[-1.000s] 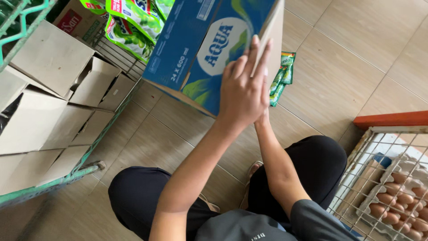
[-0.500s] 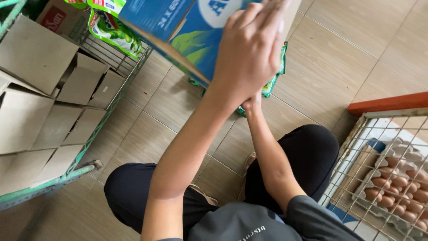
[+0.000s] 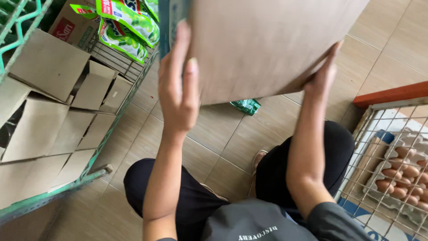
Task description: The person sits on the floor and takes packets of Sunlight dish soap from a cardboard box. They place the packets onto a wire shelf, arranging them in rows. The person also wipes the packets with a cloth before placing them on the shelf.
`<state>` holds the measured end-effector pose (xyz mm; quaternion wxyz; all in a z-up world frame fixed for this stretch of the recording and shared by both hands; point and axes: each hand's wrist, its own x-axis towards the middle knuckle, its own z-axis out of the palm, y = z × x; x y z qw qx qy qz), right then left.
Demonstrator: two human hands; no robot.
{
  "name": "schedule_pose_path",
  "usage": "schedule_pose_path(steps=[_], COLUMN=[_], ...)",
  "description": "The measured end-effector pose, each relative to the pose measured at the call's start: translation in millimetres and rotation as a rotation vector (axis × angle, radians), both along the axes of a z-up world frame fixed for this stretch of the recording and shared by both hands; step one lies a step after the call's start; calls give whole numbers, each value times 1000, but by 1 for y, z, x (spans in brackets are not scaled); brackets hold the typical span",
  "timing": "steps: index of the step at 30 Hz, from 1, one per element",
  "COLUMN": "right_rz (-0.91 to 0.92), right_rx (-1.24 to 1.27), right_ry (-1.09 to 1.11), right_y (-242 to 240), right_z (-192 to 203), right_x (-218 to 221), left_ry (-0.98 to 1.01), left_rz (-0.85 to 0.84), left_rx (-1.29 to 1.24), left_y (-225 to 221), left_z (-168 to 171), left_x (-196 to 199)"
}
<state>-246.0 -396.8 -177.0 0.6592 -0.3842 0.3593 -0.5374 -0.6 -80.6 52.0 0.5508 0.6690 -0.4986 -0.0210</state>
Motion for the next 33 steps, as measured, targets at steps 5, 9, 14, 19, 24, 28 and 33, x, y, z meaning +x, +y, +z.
schedule_pose_path(steps=[5, 9, 14, 19, 24, 28, 33], right_rz=[65, -12, -239, -193, -163, -249, -290], right_rx=[-401, -689, -1419, -1654, -1635, -1515, -949], right_ry=[230, 651, 1160, 1180, 1098, 1036, 938], right_y=[18, 71, 128, 163, 177, 168, 126], right_z=[99, 157, 183, 182, 169, 156, 142], right_x=[-15, -11, 25, 44, 56, 58, 46], left_ry=[481, 733, 771, 958, 1032, 992, 857], left_rz=[8, 20, -42, -138, -176, -160, 154], left_rx=[-123, 77, 236, 293, 224, 112, 228], left_y=[21, 22, 21, 24, 27, 34, 21], left_z=[-86, -156, -210, -216, -210, -229, -253], left_x=[23, 47, 37, 30, 27, 26, 35])
